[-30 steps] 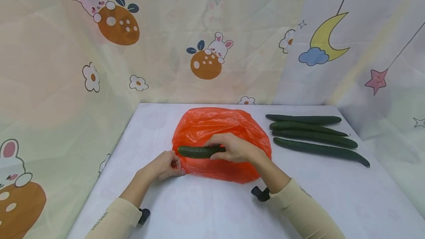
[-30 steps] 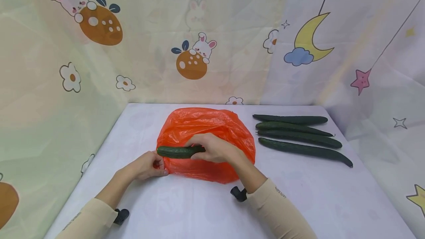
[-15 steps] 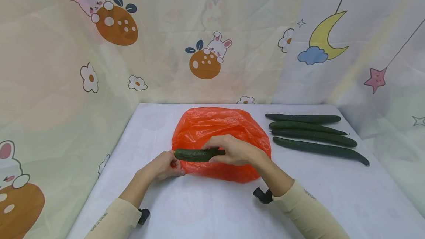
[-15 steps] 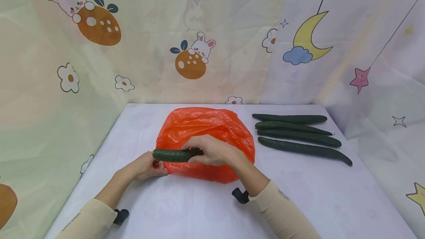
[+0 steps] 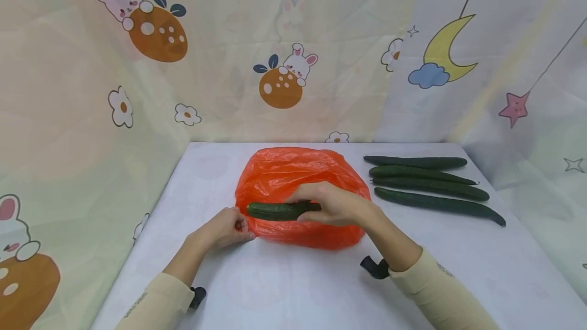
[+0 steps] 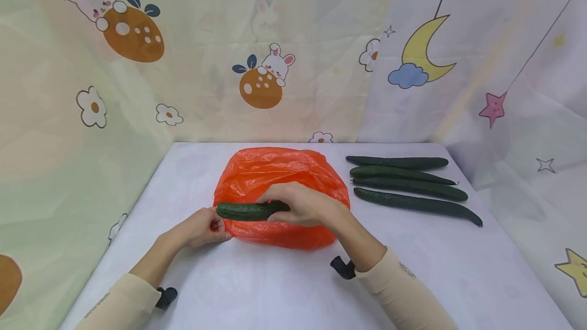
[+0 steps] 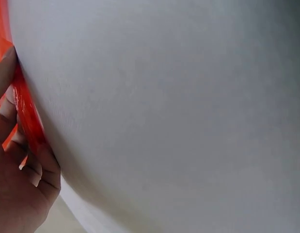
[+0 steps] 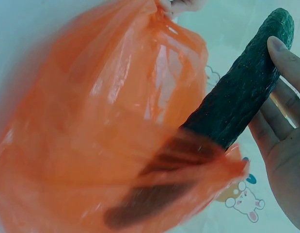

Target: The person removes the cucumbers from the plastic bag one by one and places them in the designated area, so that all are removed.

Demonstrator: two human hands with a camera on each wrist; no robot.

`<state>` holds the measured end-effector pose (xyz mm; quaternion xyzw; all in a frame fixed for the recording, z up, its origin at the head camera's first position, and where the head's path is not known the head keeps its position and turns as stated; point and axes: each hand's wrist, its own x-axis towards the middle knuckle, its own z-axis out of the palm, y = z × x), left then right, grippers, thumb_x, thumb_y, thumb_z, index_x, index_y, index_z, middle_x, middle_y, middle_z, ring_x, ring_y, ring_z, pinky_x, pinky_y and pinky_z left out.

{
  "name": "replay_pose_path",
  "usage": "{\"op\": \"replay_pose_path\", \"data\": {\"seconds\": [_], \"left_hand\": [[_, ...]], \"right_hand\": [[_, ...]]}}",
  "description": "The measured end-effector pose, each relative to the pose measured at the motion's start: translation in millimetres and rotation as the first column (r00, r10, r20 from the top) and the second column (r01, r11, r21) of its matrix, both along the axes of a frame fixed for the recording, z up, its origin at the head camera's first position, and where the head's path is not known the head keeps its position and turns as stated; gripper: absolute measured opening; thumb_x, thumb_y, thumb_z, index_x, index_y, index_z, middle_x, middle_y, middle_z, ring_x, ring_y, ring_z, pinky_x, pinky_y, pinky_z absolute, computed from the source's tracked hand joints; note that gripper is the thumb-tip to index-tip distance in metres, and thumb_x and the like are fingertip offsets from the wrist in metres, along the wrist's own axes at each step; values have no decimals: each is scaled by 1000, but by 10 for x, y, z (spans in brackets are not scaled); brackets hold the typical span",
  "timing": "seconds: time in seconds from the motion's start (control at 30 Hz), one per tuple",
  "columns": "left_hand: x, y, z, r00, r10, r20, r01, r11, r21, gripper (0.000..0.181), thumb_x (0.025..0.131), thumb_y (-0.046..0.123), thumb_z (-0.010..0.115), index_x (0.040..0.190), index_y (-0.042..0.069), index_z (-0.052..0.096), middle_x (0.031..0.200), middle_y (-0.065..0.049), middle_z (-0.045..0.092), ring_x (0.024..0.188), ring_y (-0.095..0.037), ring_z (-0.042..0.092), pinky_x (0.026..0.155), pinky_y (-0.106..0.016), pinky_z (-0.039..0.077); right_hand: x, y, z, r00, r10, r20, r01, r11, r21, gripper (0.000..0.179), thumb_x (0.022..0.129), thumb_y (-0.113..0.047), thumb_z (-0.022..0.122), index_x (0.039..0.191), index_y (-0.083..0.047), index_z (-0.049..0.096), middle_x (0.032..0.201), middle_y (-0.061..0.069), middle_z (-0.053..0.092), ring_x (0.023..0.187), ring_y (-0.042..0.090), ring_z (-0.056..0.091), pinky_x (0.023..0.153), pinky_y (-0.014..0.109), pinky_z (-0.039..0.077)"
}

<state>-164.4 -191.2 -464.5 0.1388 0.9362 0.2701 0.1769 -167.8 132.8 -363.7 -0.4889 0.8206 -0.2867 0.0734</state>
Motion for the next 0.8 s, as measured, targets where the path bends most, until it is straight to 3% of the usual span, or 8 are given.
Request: {"op": "replay_pose_path", "data": {"seconds": [0.13, 0.37, 0.53, 0.8], "left_hand": [[4, 12, 2, 1000, 14, 12, -14, 1000, -8, 28, 85, 34, 85, 73, 19, 65, 73, 1, 58, 76, -15, 55, 69, -30, 47], [-10, 18, 50, 999, -40, -22, 39, 999, -26, 29, 86, 33, 85, 71, 18, 64, 67, 3, 56, 71, -14, 54, 65, -28, 46], [-23, 35, 85, 999, -37, -15, 37, 999, -26, 29, 85, 31, 85, 71, 17, 64, 66, 2, 56, 70, -14, 53, 64, -28, 46], [-32, 52, 73, 1000, -28, -4, 28, 999, -30, 29, 85, 32, 86, 71, 17, 65, 68, 2, 57, 71, -15, 54, 66, -29, 47]], "right_hand": [[22, 100, -6, 1000, -5, -1, 5, 1000, -10, 42, 92, -25, 79, 133, -23, 66, 122, -14, 67, 113, 5, 61, 95, 28, 54], [81, 323, -12, 999, -42, -3, 42, 998, -47, 40, 92, -24, 79, 131, -22, 67, 118, -13, 68, 109, 6, 62, 92, 30, 55], [95, 414, 33, 999, -46, -23, 43, 994, -101, 39, 93, -25, 78, 130, -21, 67, 118, -12, 68, 108, 8, 63, 91, 31, 55], [80, 396, 185, 996, 8, -85, -27, 974, -225, 39, 91, -16, 80, 128, -17, 67, 115, -6, 70, 104, 11, 65, 86, 33, 56]]}}
